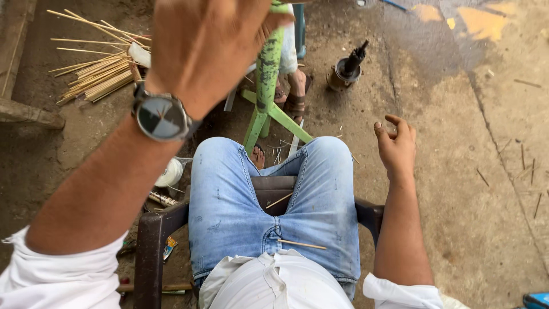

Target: The person sits and coils a length of white plastic strip by hand, then feeds it into a bench-mounted winding machine and turns a wooden crank handle to wind the strip onto the machine's drum. They steady the strip with their other hand while cranking.

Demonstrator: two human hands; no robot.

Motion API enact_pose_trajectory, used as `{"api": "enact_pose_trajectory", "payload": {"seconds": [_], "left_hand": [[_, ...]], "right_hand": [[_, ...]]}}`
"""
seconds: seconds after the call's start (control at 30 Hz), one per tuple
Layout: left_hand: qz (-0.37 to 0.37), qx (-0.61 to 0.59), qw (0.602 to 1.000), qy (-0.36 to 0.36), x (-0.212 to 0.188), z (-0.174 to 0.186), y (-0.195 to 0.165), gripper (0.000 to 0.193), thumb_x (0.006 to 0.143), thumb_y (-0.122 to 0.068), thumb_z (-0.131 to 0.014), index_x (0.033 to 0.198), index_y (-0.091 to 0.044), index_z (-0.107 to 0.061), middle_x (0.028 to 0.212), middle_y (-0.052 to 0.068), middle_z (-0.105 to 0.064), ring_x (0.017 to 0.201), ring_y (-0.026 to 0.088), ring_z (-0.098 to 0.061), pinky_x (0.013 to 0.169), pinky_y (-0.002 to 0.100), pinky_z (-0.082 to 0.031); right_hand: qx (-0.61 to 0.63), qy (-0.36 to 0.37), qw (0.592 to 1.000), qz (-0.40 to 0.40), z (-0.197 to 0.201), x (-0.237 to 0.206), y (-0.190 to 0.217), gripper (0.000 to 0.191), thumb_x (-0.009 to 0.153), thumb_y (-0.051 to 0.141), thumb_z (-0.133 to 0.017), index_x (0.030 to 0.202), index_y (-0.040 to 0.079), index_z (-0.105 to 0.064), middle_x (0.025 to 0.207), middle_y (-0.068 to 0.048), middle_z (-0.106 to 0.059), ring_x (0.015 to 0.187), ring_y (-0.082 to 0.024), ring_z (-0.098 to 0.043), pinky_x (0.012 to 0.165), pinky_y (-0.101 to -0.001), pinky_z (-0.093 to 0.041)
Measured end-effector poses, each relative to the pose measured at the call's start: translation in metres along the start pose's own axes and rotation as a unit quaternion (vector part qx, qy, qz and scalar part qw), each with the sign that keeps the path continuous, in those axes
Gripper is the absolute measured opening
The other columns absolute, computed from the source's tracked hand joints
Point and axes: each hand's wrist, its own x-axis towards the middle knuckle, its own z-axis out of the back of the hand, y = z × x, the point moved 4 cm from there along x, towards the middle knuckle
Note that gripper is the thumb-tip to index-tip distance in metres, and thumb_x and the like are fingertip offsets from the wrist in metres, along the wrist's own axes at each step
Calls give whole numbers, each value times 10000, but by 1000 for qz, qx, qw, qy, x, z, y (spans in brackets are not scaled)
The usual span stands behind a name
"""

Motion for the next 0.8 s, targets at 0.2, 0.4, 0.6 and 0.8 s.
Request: {"api": "enact_pose_trajectory", "payload": {"seconds": [0.2,0.4,0.6,0.8], "left_hand": [[27,-22,998,52,-108,39,6,586,1084,-380,-553,1603,-185,-362,1620,201,-316,1178,263,-689,733,327,-600],[289,-45,932,212,-335,84,41,256,1116,-256,-709,1349,-160,-658,1597,118,-457,1188,301,-688,908,423,-602],[573,-5,762,301,-605,130,24,205,1000,-238,-749,1193,-181,-707,1399,104,-590,1032,394,-673,793,534,-554],[705,-49,503,498,-781,131,-61,286,969,-341,-656,1194,-169,-700,1162,180,-713,1061,402,-682,854,548,-566]], "right_hand": [[59,44,997,-40,-4,-2,-20,451,985,362,-698,1364,125,-639,1350,-92,-575,1083,-189,-642,899,-360,-553],[55,30,998,-25,5,-3,-61,393,1016,299,-719,1362,129,-643,1421,-65,-610,1114,-156,-633,804,-298,-564],[-113,18,991,64,15,-44,-115,360,1138,266,-700,1433,73,-628,1407,-109,-645,1008,-252,-667,762,-358,-547],[14,94,995,-23,21,-57,-139,412,1185,240,-530,1438,-85,-519,1458,-228,-597,1146,-358,-689,878,-476,-592]]}}
